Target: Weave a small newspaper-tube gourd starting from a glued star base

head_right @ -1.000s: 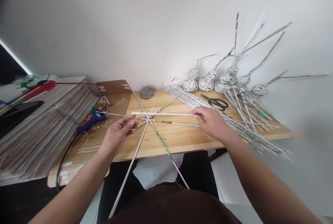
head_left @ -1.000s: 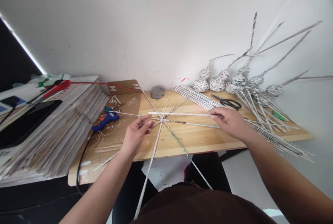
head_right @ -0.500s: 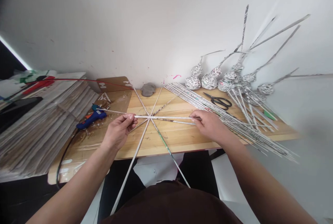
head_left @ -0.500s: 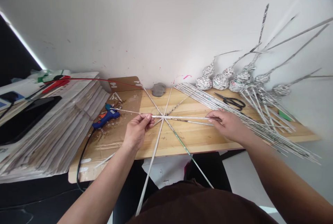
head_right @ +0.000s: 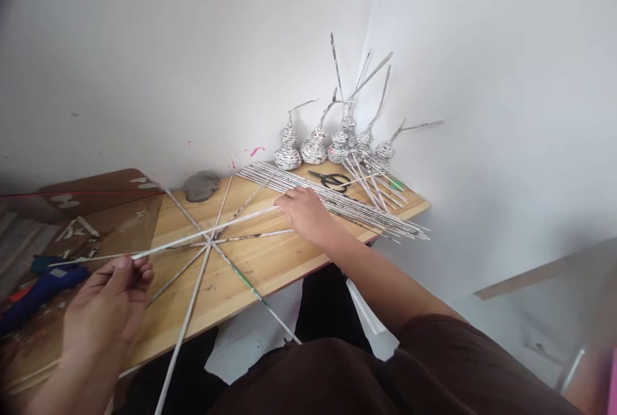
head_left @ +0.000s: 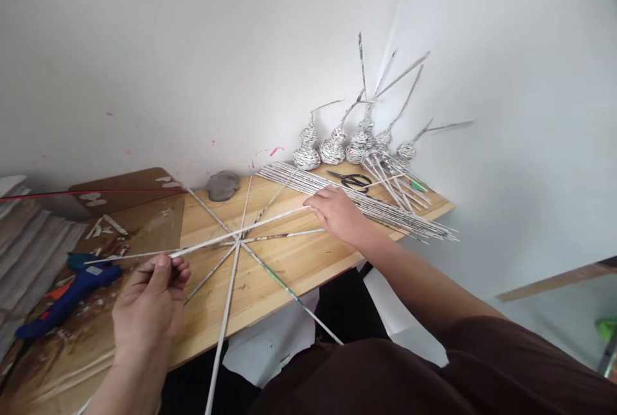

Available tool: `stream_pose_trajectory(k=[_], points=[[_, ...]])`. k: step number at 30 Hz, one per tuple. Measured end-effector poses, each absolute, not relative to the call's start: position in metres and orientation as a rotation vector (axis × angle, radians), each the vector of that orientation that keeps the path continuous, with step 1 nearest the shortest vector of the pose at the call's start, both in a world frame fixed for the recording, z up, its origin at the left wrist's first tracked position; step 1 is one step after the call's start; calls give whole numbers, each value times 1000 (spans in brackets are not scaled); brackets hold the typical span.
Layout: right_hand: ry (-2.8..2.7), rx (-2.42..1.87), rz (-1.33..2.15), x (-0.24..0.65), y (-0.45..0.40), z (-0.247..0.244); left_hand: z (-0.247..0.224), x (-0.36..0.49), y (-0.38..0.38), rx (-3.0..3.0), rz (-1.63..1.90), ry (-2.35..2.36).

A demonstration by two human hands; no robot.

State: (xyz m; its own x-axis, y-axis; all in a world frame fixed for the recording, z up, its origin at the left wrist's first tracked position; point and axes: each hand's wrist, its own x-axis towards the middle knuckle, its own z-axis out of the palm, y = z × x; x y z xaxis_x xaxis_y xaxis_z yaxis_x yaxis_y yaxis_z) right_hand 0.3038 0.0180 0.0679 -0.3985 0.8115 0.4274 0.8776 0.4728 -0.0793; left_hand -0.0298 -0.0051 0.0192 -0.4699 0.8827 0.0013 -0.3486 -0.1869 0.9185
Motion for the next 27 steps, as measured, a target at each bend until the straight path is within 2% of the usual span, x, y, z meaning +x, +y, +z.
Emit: stream_pose_trajectory(k=[4,8,13,16,21,27], points=[[-2234,-1445,-339,307,20,83,38,-36,-9,702,1907,1155],[-1942,-1333,-216,316,27,114,52,-38,-9,687,1917,1194],[-1282,-734,-49,313,20,167,44,-23,-12,819,1659,1083],[-1122,-567,0,303,2,181,37,-8,-14,857,1496,1081],[-1035,-564,380,291,-20,151,39,12,-12,928,1243,1049],[-907,-668,669,284,-25,112,45,21,-11,894,1236,994]])
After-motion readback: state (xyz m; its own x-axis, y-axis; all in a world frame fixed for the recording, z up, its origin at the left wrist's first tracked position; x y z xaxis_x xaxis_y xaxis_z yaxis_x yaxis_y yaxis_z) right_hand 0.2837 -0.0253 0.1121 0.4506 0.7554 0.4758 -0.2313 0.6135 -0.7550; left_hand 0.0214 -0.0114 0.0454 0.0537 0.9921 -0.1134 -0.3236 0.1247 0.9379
